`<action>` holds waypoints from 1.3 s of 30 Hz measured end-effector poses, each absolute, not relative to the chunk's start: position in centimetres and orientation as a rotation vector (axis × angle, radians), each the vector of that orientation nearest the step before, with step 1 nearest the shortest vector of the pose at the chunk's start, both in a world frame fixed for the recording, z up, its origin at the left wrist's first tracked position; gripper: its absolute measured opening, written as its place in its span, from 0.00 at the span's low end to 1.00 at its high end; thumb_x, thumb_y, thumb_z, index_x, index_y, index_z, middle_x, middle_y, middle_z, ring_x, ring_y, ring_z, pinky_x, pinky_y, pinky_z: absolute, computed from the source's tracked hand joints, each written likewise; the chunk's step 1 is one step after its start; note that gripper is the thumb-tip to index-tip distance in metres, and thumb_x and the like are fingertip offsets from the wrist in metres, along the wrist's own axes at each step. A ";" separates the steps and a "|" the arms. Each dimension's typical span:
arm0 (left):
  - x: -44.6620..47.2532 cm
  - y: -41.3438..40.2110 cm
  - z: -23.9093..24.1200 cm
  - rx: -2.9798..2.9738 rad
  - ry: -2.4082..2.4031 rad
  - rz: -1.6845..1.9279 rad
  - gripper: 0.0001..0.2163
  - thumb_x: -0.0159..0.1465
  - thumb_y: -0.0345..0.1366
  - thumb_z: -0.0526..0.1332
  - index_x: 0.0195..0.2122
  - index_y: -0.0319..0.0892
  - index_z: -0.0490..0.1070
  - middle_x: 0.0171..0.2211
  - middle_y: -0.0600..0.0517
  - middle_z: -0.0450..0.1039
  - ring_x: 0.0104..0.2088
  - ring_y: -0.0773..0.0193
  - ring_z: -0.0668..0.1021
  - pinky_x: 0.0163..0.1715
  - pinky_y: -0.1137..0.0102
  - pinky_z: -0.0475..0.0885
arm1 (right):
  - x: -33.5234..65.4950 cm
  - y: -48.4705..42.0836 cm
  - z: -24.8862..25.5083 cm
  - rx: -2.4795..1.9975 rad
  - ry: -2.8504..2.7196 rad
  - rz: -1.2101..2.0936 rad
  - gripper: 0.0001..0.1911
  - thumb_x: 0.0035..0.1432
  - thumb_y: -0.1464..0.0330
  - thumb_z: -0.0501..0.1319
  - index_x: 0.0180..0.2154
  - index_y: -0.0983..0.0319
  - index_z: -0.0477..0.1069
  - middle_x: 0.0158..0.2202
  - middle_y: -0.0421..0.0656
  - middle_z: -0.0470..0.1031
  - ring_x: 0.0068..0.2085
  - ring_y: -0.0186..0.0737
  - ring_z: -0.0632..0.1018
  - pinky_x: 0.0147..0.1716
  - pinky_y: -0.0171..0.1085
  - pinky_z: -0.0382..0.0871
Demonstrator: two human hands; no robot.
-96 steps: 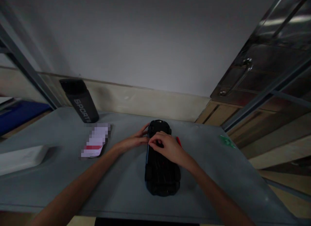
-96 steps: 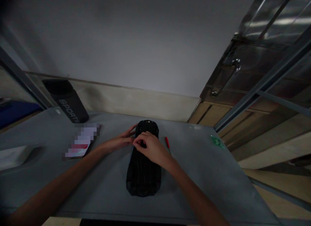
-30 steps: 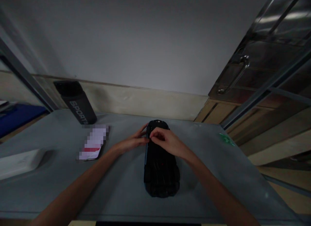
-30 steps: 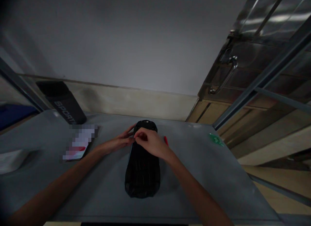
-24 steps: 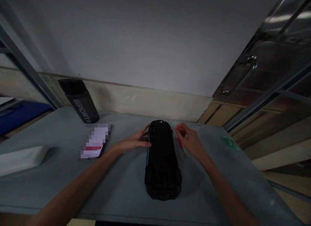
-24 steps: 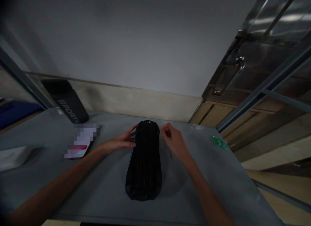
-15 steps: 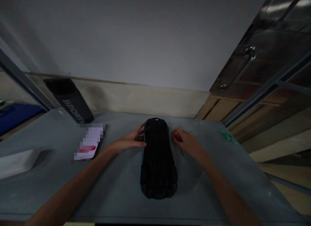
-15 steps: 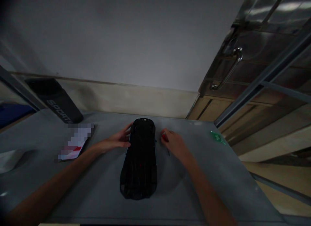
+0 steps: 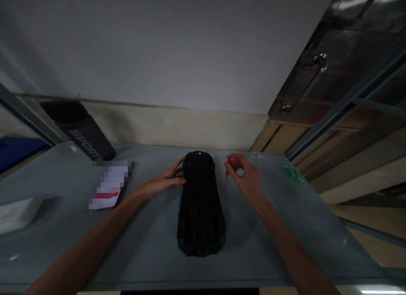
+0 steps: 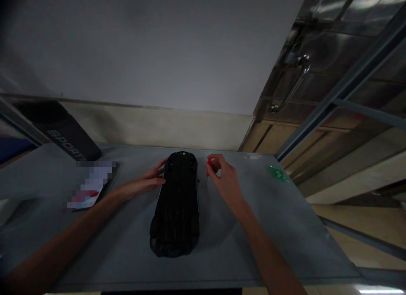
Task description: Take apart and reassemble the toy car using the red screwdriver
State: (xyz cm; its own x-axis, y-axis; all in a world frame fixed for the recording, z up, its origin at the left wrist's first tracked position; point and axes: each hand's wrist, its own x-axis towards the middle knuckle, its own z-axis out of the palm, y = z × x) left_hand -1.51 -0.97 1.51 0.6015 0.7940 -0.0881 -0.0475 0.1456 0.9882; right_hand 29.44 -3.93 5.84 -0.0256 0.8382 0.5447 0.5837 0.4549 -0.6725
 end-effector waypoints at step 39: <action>-1.6 -1.0 1.7 1.336 0.749 0.659 0.48 0.64 0.42 0.69 0.79 0.60 0.40 0.80 0.48 0.44 0.77 0.41 0.53 0.72 0.49 0.57 | 27.8 -6.2 5.9 -0.919 -1.794 -0.096 0.06 0.72 0.66 0.62 0.50 0.53 0.72 0.35 0.39 0.81 0.34 0.41 0.83 0.37 0.41 0.81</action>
State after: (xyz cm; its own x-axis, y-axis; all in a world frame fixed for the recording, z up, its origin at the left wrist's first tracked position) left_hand -1.59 -1.03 1.65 0.6074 0.7880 -0.1003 0.0014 0.1252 0.9921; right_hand 27.81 -6.21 5.88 -0.1349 0.5367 0.8329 0.6229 0.6997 -0.3500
